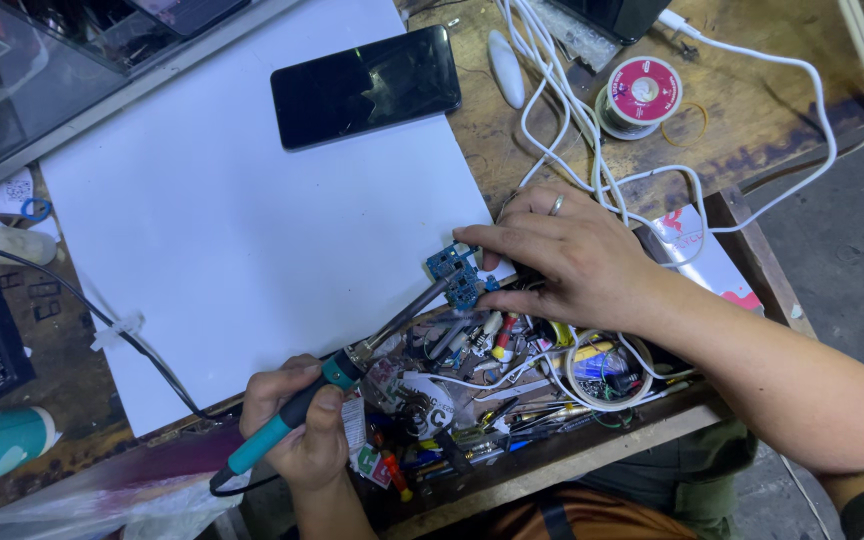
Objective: The person uses a soldering iron and solder wire to reflow or attach components on a small blue circuit board. They repeatedly heat specific points on the board while feeding solder, then inspect the joints. The board is handled and repositioned several times during the process.
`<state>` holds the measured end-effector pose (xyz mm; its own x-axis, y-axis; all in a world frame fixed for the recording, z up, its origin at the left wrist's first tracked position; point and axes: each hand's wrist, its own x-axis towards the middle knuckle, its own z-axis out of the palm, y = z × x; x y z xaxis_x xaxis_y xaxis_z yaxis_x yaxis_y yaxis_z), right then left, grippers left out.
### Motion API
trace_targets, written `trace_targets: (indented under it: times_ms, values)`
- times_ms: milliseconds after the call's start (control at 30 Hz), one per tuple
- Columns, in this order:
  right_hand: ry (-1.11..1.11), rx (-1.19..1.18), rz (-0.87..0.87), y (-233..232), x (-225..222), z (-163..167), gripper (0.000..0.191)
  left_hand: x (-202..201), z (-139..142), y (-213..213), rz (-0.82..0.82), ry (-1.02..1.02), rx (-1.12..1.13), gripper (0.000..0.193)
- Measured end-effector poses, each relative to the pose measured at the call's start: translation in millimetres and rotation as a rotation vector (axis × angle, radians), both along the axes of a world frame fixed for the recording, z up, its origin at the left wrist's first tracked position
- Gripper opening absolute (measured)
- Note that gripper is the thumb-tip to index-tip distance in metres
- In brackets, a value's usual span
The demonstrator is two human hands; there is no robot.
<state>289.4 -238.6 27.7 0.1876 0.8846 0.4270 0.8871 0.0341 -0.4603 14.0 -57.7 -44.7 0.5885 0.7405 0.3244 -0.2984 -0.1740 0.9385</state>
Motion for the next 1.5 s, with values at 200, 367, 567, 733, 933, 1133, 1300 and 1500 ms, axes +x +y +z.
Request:
trace_targets:
  times_ms: [200,367,567,733,933,1133,1300,1500]
  values:
    - [-0.001,0.011,-0.021,-1,-1,5,0.066,3,0,-1,0.013,-0.025,-0.047,0.025]
    - [0.037,0.032,-0.024,0,-4,14,0.065,2,5,1,0.003,-0.019,-0.057,0.021]
    - [0.02,0.028,-0.018,3,-5,22,0.064,1,11,3,0.023,0.054,-0.106,0.018]
    - [0.017,0.026,-0.015,6,-6,30,0.066,6,20,4,0.044,0.088,-0.145,0.02]
    - [0.026,0.007,-0.027,8,-9,39,0.067,8,29,5,0.089,0.117,-0.053,0.018]
    - [0.025,0.002,0.003,12,-10,33,0.066,1,23,4,0.062,0.063,-0.2,0.02]
    - [0.029,-0.006,-0.022,13,-11,28,0.065,0,22,7,0.001,-0.027,-0.264,0.02]
    - [-0.07,-0.01,-0.055,12,-10,24,0.067,-1,20,8,-0.012,-0.14,-0.323,0.021]
